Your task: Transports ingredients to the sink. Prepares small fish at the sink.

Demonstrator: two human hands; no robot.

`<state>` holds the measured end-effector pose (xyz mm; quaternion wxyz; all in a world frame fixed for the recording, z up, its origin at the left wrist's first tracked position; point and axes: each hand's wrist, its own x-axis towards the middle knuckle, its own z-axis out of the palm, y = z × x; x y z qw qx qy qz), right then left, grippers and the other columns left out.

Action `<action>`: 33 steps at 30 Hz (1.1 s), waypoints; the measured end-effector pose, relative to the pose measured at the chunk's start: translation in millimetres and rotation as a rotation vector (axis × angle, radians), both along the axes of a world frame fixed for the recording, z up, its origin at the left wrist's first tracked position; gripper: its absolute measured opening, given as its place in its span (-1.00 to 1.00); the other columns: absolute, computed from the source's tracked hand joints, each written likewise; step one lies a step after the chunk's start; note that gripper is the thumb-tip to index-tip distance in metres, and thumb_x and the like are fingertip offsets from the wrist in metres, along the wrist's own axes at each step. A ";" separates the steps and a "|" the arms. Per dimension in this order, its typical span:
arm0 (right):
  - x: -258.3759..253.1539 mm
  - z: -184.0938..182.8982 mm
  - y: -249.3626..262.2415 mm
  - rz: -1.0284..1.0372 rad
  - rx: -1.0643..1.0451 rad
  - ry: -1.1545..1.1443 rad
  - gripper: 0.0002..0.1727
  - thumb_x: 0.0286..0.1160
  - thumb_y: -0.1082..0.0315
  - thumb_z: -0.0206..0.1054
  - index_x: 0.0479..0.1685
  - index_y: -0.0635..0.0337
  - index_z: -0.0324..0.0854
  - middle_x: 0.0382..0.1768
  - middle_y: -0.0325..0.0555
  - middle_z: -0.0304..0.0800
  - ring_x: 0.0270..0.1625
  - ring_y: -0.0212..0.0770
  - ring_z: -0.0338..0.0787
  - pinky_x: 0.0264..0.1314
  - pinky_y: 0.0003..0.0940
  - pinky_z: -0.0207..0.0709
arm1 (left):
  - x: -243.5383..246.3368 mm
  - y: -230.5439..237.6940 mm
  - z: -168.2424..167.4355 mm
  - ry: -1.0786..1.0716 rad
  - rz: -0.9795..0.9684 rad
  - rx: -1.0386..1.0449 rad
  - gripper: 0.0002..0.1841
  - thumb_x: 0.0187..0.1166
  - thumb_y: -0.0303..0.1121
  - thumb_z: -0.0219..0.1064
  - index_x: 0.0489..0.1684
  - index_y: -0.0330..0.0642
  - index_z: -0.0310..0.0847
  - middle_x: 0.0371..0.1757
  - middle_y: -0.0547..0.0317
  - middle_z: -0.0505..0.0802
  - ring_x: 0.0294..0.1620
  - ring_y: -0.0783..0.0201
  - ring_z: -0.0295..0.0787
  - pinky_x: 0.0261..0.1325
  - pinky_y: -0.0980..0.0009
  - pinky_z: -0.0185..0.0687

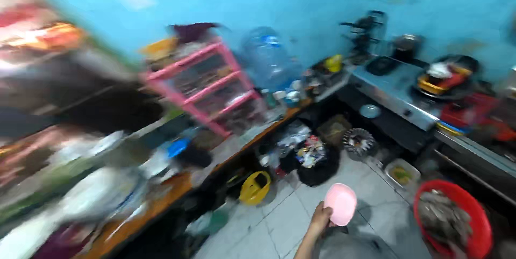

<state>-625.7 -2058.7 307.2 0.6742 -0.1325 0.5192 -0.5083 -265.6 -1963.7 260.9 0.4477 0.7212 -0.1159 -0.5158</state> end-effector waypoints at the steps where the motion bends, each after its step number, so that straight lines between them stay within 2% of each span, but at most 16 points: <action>1: -7.4 -16.6 1.2 -0.048 -0.083 0.014 -0.60 0.75 0.28 -0.11 0.45 0.22 0.31 0.13 -0.04 0.73 0.15 -0.16 0.81 0.27 -0.07 0.74 | -10.7 -10.6 -4.0 0.023 -0.003 0.008 -0.47 0.71 -0.36 0.20 0.65 -0.26 0.24 0.03 -0.31 0.84 -0.16 -0.08 0.91 -0.12 -0.01 0.90; 3: -16.4 -28.4 0.3 -0.209 -0.075 0.047 -0.55 0.76 0.26 -0.06 0.51 0.27 0.32 0.17 0.04 0.74 0.14 -0.12 0.83 0.17 -0.08 0.79 | -33.3 -36.5 -9.8 0.063 -0.040 0.003 -0.43 0.69 -0.45 0.17 0.71 -0.23 0.15 0.06 -0.34 0.82 -0.17 -0.11 0.91 -0.15 -0.01 0.89; 6: -31.2 -19.3 -9.0 -0.375 -0.005 0.019 -0.51 0.83 0.28 -0.01 0.66 0.24 0.22 0.32 0.15 0.67 0.25 -0.04 0.78 0.24 -0.05 0.75 | -65.2 -89.0 -16.6 0.115 -0.143 -0.014 -0.40 0.71 -0.50 0.08 0.78 -0.17 0.05 0.18 -0.35 0.77 -0.11 -0.11 0.90 -0.12 0.00 0.90; 10: -59.6 -19.6 -17.5 -0.537 -0.074 0.006 -0.52 0.77 0.33 0.01 0.62 0.26 0.24 0.32 0.14 0.69 0.31 -0.05 0.77 0.34 -0.04 0.72 | -114.6 -160.8 -22.3 0.168 -0.297 -0.010 -0.42 0.72 -0.49 0.04 0.78 -0.16 0.09 0.27 -0.32 0.75 -0.03 -0.12 0.89 -0.04 0.01 0.90; 15: -104.8 -20.6 -46.6 -0.747 -0.004 0.095 -0.50 0.78 0.30 0.03 0.64 0.26 0.21 0.29 0.13 0.69 0.25 -0.06 0.79 0.27 -0.08 0.75 | -185.6 -259.3 -17.5 0.252 -0.451 -0.007 -0.43 0.76 -0.48 0.02 0.79 -0.17 0.07 0.30 -0.33 0.73 0.01 -0.13 0.88 0.02 0.02 0.89; 18: -135.5 -22.2 -72.5 -0.839 0.005 0.116 -0.45 0.85 0.21 0.00 0.74 0.18 0.13 0.42 0.17 0.63 0.36 0.01 0.75 0.34 0.00 0.73 | -222.4 -319.3 -13.8 0.297 -0.524 0.005 -0.44 0.75 -0.50 0.03 0.78 -0.16 0.09 0.32 -0.33 0.72 0.02 -0.15 0.88 0.03 0.00 0.89; 21: -167.7 -15.3 -101.2 -0.970 0.047 0.154 -0.48 0.87 0.21 -0.03 0.72 0.17 0.18 0.37 0.16 0.67 0.31 0.00 0.78 0.28 0.00 0.75 | -260.9 -384.0 -7.9 0.338 -0.617 0.012 -0.41 0.74 -0.51 0.04 0.80 -0.13 0.07 0.34 -0.32 0.71 0.03 -0.15 0.88 0.02 0.00 0.90; 24: -198.5 -9.6 -135.1 -1.066 0.020 0.190 -0.55 0.79 0.28 -0.02 0.59 0.21 0.25 0.20 0.14 0.73 0.13 0.00 0.84 0.11 0.00 0.80 | -288.5 -445.6 -4.6 0.342 -0.727 -0.016 -0.40 0.74 -0.50 0.03 0.80 -0.14 0.05 0.37 -0.29 0.70 0.07 -0.12 0.87 0.05 0.01 0.89; 28: -237.6 -9.5 -158.5 -1.132 -0.019 0.240 -0.54 0.81 0.28 -0.10 0.57 0.31 0.22 0.24 0.30 0.70 0.14 0.17 0.84 0.13 0.15 0.79 | -316.1 -494.6 -7.7 0.336 -0.788 0.001 -0.39 0.72 -0.50 0.07 0.80 -0.19 0.02 0.37 -0.28 0.69 0.08 -0.09 0.86 0.07 0.04 0.89; 33: -266.7 -8.0 -190.9 -1.098 0.004 0.292 -0.55 0.83 0.24 -0.13 0.60 0.19 0.20 0.25 0.14 0.71 0.14 0.03 0.85 0.12 0.02 0.80 | -327.8 -525.6 -23.1 0.304 -0.773 0.030 -0.35 0.73 -0.51 0.08 0.84 -0.12 -0.01 0.31 -0.32 0.72 0.04 -0.10 0.88 0.07 0.01 0.88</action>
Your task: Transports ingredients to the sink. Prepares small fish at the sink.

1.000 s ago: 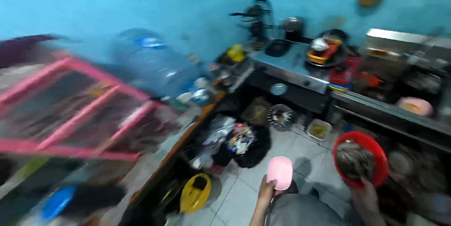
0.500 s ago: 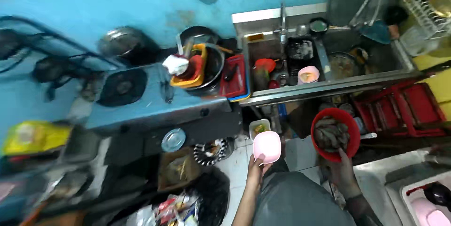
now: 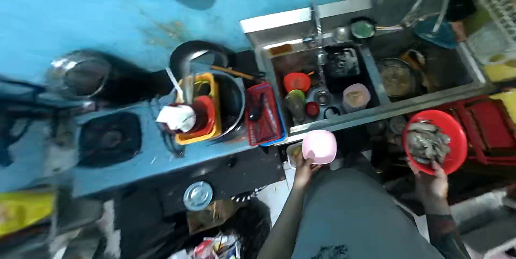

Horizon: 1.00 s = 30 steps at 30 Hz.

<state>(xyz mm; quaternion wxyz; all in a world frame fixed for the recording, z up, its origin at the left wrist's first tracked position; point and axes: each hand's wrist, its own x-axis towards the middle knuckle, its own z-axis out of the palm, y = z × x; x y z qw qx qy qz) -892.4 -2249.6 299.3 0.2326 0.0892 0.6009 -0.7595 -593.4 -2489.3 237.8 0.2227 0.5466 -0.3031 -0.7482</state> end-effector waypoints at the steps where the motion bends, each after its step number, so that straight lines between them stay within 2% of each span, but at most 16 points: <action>1: -5.3 0.6 -9.2 0.035 -0.022 0.007 -0.57 0.84 0.24 -0.15 0.58 0.17 0.21 0.25 0.10 0.71 0.14 0.00 0.85 0.13 0.01 0.80 | -0.2 -3.6 -2.0 -0.014 0.020 0.004 -0.36 0.73 -0.52 0.08 0.84 -0.11 0.01 0.30 -0.32 0.72 0.02 -0.10 0.88 0.05 0.00 0.88; 5: -37.5 -8.1 -48.1 0.178 -0.074 -0.002 -0.54 0.82 0.18 -0.17 0.57 0.13 0.24 0.33 0.06 0.67 0.27 0.00 0.79 0.30 0.05 0.72 | 1.8 -6.6 -10.3 -0.037 0.147 -0.001 -0.31 0.67 -0.57 0.13 0.84 -0.14 -0.02 0.36 -0.32 0.69 0.01 -0.10 0.89 0.00 0.01 0.91; 9: -77.7 -6.5 -97.1 0.265 0.025 -0.017 -0.57 0.82 0.15 -0.15 0.53 0.07 0.27 0.29 -0.11 0.67 0.30 -0.17 0.74 0.36 -0.05 0.68 | -11.1 2.0 -20.6 -0.069 0.272 -0.039 -0.35 0.65 -0.55 0.13 0.77 -0.25 0.00 0.32 -0.30 0.71 0.02 -0.09 0.89 -0.02 0.02 0.91; 12: -113.8 -7.5 -132.5 0.377 0.036 -0.007 -0.60 0.84 0.19 -0.21 0.47 0.09 0.32 0.22 -0.16 0.71 0.28 -0.25 0.74 0.40 -0.14 0.66 | -33.9 8.8 -24.4 -0.086 0.406 -0.038 -0.39 0.67 -0.53 0.10 0.75 -0.27 0.04 0.21 -0.31 0.76 -0.02 -0.08 0.89 -0.01 0.01 0.91; 15: -157.0 -21.8 -161.8 0.555 -0.019 0.013 -0.58 0.81 0.22 -0.20 0.46 0.12 0.36 0.25 -0.16 0.72 0.34 -0.28 0.73 0.48 -0.17 0.61 | -60.4 14.2 -27.0 -0.115 0.573 -0.012 -0.40 0.67 -0.52 0.10 0.75 -0.28 0.09 0.11 -0.30 0.78 -0.10 -0.06 0.89 -0.04 0.03 0.89; 19: -201.0 -23.4 -182.8 0.639 -0.003 -0.015 -0.64 0.79 0.27 -0.16 0.33 0.14 0.44 0.12 -0.17 0.79 0.24 -0.29 0.78 0.41 -0.20 0.66 | -106.6 24.9 -12.4 -0.149 0.702 0.051 -0.45 0.68 -0.51 0.07 0.71 -0.25 0.17 0.18 -0.26 0.77 -0.08 -0.03 0.87 -0.03 0.05 0.87; 22: -232.6 -27.6 -191.0 0.625 0.003 -0.035 -0.65 0.79 0.30 -0.17 0.32 0.18 0.41 0.10 -0.13 0.78 0.21 -0.26 0.79 0.38 -0.19 0.68 | -140.9 15.5 -3.0 -0.149 0.636 0.019 -0.48 0.66 -0.51 0.08 0.65 -0.29 0.23 0.14 -0.23 0.80 -0.06 -0.02 0.88 0.00 0.04 0.88; 25: -261.6 -32.3 -184.6 0.568 -0.002 -0.031 -0.64 0.78 0.30 -0.17 0.35 0.19 0.38 0.13 -0.09 0.75 0.22 -0.23 0.77 0.38 -0.14 0.67 | -169.1 -2.3 5.8 -0.147 0.467 -0.040 -0.50 0.62 -0.50 0.12 0.59 -0.32 0.32 0.17 -0.21 0.80 -0.07 -0.01 0.89 -0.03 0.06 0.90; 28: -279.3 -33.5 -167.1 0.479 0.038 0.010 -0.60 0.81 0.28 -0.17 0.44 0.24 0.34 0.20 -0.03 0.72 0.28 -0.18 0.74 0.43 -0.09 0.64 | -199.0 -32.6 10.6 -0.127 0.293 -0.072 -0.55 0.72 -0.45 0.08 0.58 -0.34 0.37 0.24 -0.21 0.78 0.02 -0.02 0.88 0.05 0.02 0.89; 30: -283.4 -35.1 -150.6 0.420 0.055 0.045 -0.58 0.81 0.27 -0.15 0.48 0.27 0.31 0.24 0.03 0.70 0.32 -0.14 0.73 0.45 -0.04 0.62 | -221.6 -54.3 11.3 -0.096 0.211 -0.064 -0.59 0.80 -0.41 0.04 0.57 -0.33 0.38 0.20 -0.21 0.81 0.04 -0.01 0.88 0.10 0.03 0.87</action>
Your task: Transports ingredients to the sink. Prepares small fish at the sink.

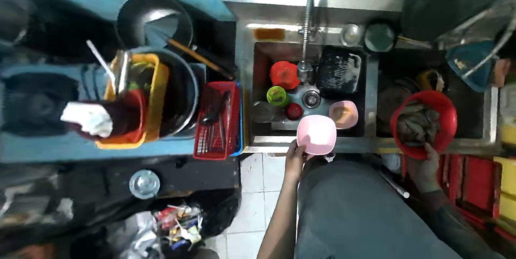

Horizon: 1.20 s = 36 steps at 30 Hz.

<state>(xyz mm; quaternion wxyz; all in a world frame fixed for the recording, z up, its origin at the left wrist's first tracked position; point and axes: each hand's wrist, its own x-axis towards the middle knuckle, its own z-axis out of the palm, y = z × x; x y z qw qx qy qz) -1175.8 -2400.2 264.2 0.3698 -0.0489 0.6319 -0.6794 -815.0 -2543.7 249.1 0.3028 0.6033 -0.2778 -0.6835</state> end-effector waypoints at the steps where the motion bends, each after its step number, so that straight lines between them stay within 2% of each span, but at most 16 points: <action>1: 0.6 0.4 10.3 -0.037 0.011 0.014 -0.57 0.81 0.26 -0.14 0.49 0.29 0.31 0.25 0.04 0.70 0.32 -0.12 0.73 0.44 -0.03 0.64 | -12.5 -9.4 -0.1 0.021 -0.033 0.011 -0.60 0.82 -0.40 0.03 0.56 -0.32 0.39 0.18 -0.20 0.81 0.03 0.00 0.88 0.11 0.05 0.86; 5: 18.1 15.0 47.6 -0.203 0.108 -0.004 -0.54 0.87 0.22 -0.16 0.59 0.25 0.24 0.30 0.07 0.68 0.31 -0.10 0.75 0.35 -0.05 0.70 | -61.4 -38.8 0.0 0.124 -0.166 0.046 -0.61 0.82 -0.42 0.04 0.57 -0.28 0.38 0.24 -0.20 0.79 0.11 -0.02 0.86 0.19 0.06 0.84; 7: 30.7 22.8 65.0 -0.249 0.172 -0.025 -0.53 0.90 0.19 -0.18 0.61 0.22 0.24 0.29 0.08 0.70 0.25 -0.09 0.79 0.24 -0.05 0.75 | -83.2 -48.4 -2.5 0.138 -0.239 0.047 -0.61 0.80 -0.41 0.10 0.55 -0.27 0.41 0.29 -0.20 0.76 0.14 -0.03 0.85 0.23 0.04 0.83; 9: 40.2 23.5 86.0 -0.269 0.169 -0.044 -0.53 0.88 0.22 -0.15 0.65 0.22 0.19 0.33 0.09 0.67 0.28 -0.07 0.78 0.27 -0.03 0.75 | -102.3 -52.1 -6.1 0.137 -0.299 0.055 -0.59 0.79 -0.34 0.15 0.56 -0.21 0.40 0.32 -0.17 0.75 0.14 -0.01 0.85 0.24 0.05 0.81; 11: 44.5 19.2 98.4 -0.296 0.157 -0.075 -0.52 0.86 0.26 -0.12 0.65 0.23 0.17 0.36 0.13 0.65 0.31 -0.03 0.77 0.31 -0.01 0.74 | -123.7 -58.5 -6.1 0.156 -0.328 0.067 -0.52 0.78 -0.31 0.16 0.66 -0.15 0.32 0.42 -0.15 0.70 0.20 -0.01 0.82 0.26 0.07 0.80; 12: 44.6 17.0 101.9 -0.308 0.164 -0.091 -0.51 0.85 0.27 -0.10 0.67 0.23 0.15 0.37 0.15 0.64 0.32 -0.01 0.77 0.31 0.01 0.74 | -137.9 -62.8 -5.0 0.160 -0.320 0.072 -0.50 0.76 -0.34 0.15 0.69 -0.15 0.28 0.44 -0.17 0.68 0.21 -0.02 0.82 0.25 0.08 0.80; 15: 33.2 11.5 102.2 -0.307 0.211 -0.111 -0.48 0.84 0.29 -0.07 0.72 0.22 0.10 0.38 0.19 0.63 0.29 0.03 0.80 0.26 0.00 0.78 | -187.1 -76.3 -12.5 0.108 -0.306 0.013 -0.51 0.75 -0.42 0.17 0.64 -0.32 0.25 0.32 -0.25 0.71 0.12 0.01 0.85 0.18 0.13 0.84; 18: 3.7 3.8 85.1 -0.267 0.277 -0.095 -0.49 0.81 0.31 -0.05 0.68 0.24 0.15 0.31 0.17 0.67 0.20 -0.01 0.83 0.15 -0.06 0.81 | -230.6 -87.2 -24.8 0.100 -0.294 -0.051 -0.51 0.73 -0.46 0.18 0.62 -0.35 0.23 0.34 -0.27 0.68 0.16 0.00 0.82 0.23 0.12 0.83; 20: -24.1 -5.5 67.0 -0.219 0.292 -0.103 -0.47 0.81 0.33 -0.03 0.71 0.24 0.12 0.32 0.15 0.65 0.22 -0.06 0.80 0.17 -0.11 0.80 | -255.7 -93.3 -31.6 0.093 -0.261 -0.054 -0.48 0.71 -0.50 0.16 0.65 -0.34 0.18 0.38 -0.27 0.65 0.18 0.01 0.81 0.23 0.14 0.82; 24: -89.6 -36.0 22.3 -0.126 0.261 -0.111 -0.44 0.81 0.34 0.03 0.74 0.24 0.09 0.35 0.20 0.64 0.21 -0.01 0.82 0.16 -0.09 0.81 | -292.9 -104.1 -47.3 0.020 -0.187 -0.054 -0.41 0.69 -0.51 0.20 0.71 -0.30 0.12 0.37 -0.31 0.66 0.12 0.00 0.83 0.17 0.14 0.83; 29: -151.9 -68.9 -35.8 -0.014 0.224 -0.113 -0.42 0.79 0.32 0.08 0.77 0.10 0.13 0.39 0.16 0.65 0.23 0.05 0.82 0.20 0.00 0.79 | -293.5 -106.1 -72.8 -0.101 -0.255 -0.118 -0.36 0.71 -0.34 0.22 0.78 -0.18 0.08 0.48 -0.26 0.63 0.27 -0.07 0.78 0.26 0.00 0.80; 32: -174.1 -88.4 -56.4 0.076 0.155 -0.113 -0.35 0.75 0.26 0.15 0.81 -0.02 0.09 0.50 0.08 0.59 0.34 0.05 0.77 0.29 0.03 0.76 | -293.6 -105.2 -74.8 -0.095 -0.232 -0.118 -0.40 0.74 -0.32 0.19 0.76 -0.19 0.11 0.45 -0.25 0.65 0.25 -0.06 0.80 0.25 0.02 0.81; 33: -179.3 -90.2 -61.8 0.108 0.157 -0.113 -0.34 0.75 0.22 0.16 0.82 -0.05 0.08 0.52 0.05 0.57 0.37 0.03 0.75 0.32 0.02 0.74 | -294.1 -104.0 -69.9 -0.089 -0.231 -0.094 -0.40 0.76 -0.29 0.17 0.78 -0.14 0.08 0.47 -0.23 0.64 0.25 -0.04 0.80 0.25 0.04 0.80; 36: -191.0 -94.6 -77.0 0.164 0.169 -0.127 -0.38 0.73 0.18 0.17 0.78 -0.10 0.18 0.49 0.05 0.61 0.34 0.04 0.76 0.28 0.03 0.74 | -294.9 -102.7 -64.0 -0.121 -0.194 -0.039 -0.35 0.78 -0.23 0.20 0.81 -0.11 0.02 0.47 -0.25 0.64 0.18 -0.04 0.83 0.17 0.08 0.83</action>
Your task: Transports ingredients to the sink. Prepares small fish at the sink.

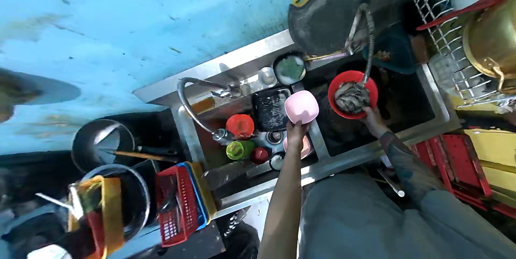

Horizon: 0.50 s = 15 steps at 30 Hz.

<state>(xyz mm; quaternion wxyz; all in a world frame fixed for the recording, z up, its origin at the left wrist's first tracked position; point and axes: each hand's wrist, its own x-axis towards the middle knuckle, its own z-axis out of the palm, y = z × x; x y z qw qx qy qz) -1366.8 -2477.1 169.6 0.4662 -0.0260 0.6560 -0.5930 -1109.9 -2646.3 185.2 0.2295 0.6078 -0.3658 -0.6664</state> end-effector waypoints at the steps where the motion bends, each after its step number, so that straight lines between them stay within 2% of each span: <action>1: -3.4 -3.2 -5.5 0.003 -0.009 -0.010 -0.39 0.73 0.20 0.16 0.77 -0.07 0.20 0.47 0.07 0.63 0.33 0.05 0.77 0.27 0.04 0.74 | 1.5 2.0 3.1 -0.043 0.011 0.008 -0.31 0.76 -0.18 0.23 0.82 -0.12 0.00 0.50 -0.27 0.61 0.19 -0.07 0.81 0.16 0.06 0.83; 2: -6.2 -6.1 -11.3 -0.003 -0.019 -0.014 -0.41 0.73 0.23 0.14 0.74 -0.01 0.23 0.44 0.08 0.65 0.31 0.05 0.79 0.26 0.05 0.76 | 3.7 7.3 8.2 -0.102 0.021 0.005 -0.28 0.74 -0.12 0.26 0.82 -0.17 0.01 0.50 -0.30 0.59 0.20 -0.10 0.79 0.16 0.02 0.82; 3: -9.2 -7.8 -15.4 0.001 -0.018 -0.011 -0.42 0.73 0.24 0.13 0.74 0.01 0.24 0.43 0.09 0.66 0.31 0.05 0.79 0.25 0.05 0.77 | 3.3 15.4 15.1 -0.171 0.038 -0.023 -0.28 0.72 -0.08 0.29 0.76 -0.24 0.09 0.41 -0.33 0.64 0.12 -0.10 0.80 0.11 0.00 0.81; 5: -16.0 -10.5 -21.9 0.015 -0.008 0.014 -0.42 0.73 0.24 0.14 0.74 0.03 0.23 0.43 0.08 0.66 0.32 0.02 0.79 0.27 0.03 0.76 | -6.6 39.5 31.9 -0.249 0.035 -0.144 -0.45 0.73 -0.13 0.27 0.51 -0.33 0.30 0.01 -0.18 0.72 -0.25 0.10 0.71 -0.15 0.12 0.72; 7: -19.2 -11.5 -21.7 0.049 0.002 0.073 -0.42 0.73 0.20 0.16 0.73 0.02 0.26 0.44 0.04 0.66 0.34 -0.02 0.78 0.31 0.01 0.74 | -23.6 64.7 39.1 -0.113 -0.068 -0.218 -0.66 0.73 -0.28 0.24 0.29 -0.32 0.42 -0.24 0.04 0.73 -0.42 0.28 0.65 -0.29 0.28 0.69; 8: -20.4 -11.3 -20.6 0.059 0.004 0.102 -0.41 0.72 0.18 0.18 0.73 -0.01 0.27 0.45 0.02 0.66 0.36 -0.03 0.76 0.32 0.02 0.72 | -36.8 72.5 37.9 -0.004 -0.137 -0.195 -0.68 0.70 -0.33 0.24 0.29 -0.29 0.42 -0.24 0.08 0.75 -0.40 0.28 0.69 -0.26 0.29 0.71; 10: -23.7 -11.4 -16.4 0.062 0.028 0.133 -0.38 0.70 0.15 0.20 0.76 -0.11 0.24 0.51 -0.02 0.61 0.42 -0.03 0.70 0.35 0.06 0.68 | -67.4 77.8 27.6 0.170 -0.250 -0.056 -0.42 0.66 -0.33 0.32 0.64 -0.21 0.24 0.08 -0.06 0.80 -0.06 0.11 0.81 0.04 0.13 0.79; 12: -27.1 -6.2 -9.6 0.060 0.066 0.136 -0.39 0.71 0.10 0.19 0.76 -0.18 0.24 0.52 -0.04 0.60 0.42 -0.01 0.69 0.35 0.09 0.66 | -99.5 74.1 15.1 0.298 -0.244 0.107 -0.16 0.62 -0.28 0.38 0.87 0.06 -0.11 0.47 -0.17 0.63 0.30 -0.07 0.74 0.27 -0.03 0.75; 13: -29.0 -2.4 -9.4 0.049 0.078 0.125 -0.40 0.73 0.08 0.17 0.75 -0.16 0.25 0.51 -0.03 0.61 0.42 -0.01 0.69 0.36 0.08 0.65 | -112.7 69.9 10.1 0.340 -0.217 0.173 -0.09 0.62 -0.21 0.41 0.91 0.25 -0.21 0.62 -0.15 0.52 0.42 -0.14 0.67 0.33 -0.11 0.71; 15: -34.9 -0.1 -11.9 0.002 0.064 0.078 -0.41 0.76 0.10 0.16 0.74 -0.06 0.25 0.48 0.00 0.63 0.40 -0.02 0.72 0.35 0.02 0.69 | -130.1 60.4 -2.1 0.417 -0.225 0.217 -0.07 0.66 0.01 0.35 0.91 0.61 -0.36 0.83 0.00 0.28 0.60 -0.21 0.51 0.39 -0.27 0.63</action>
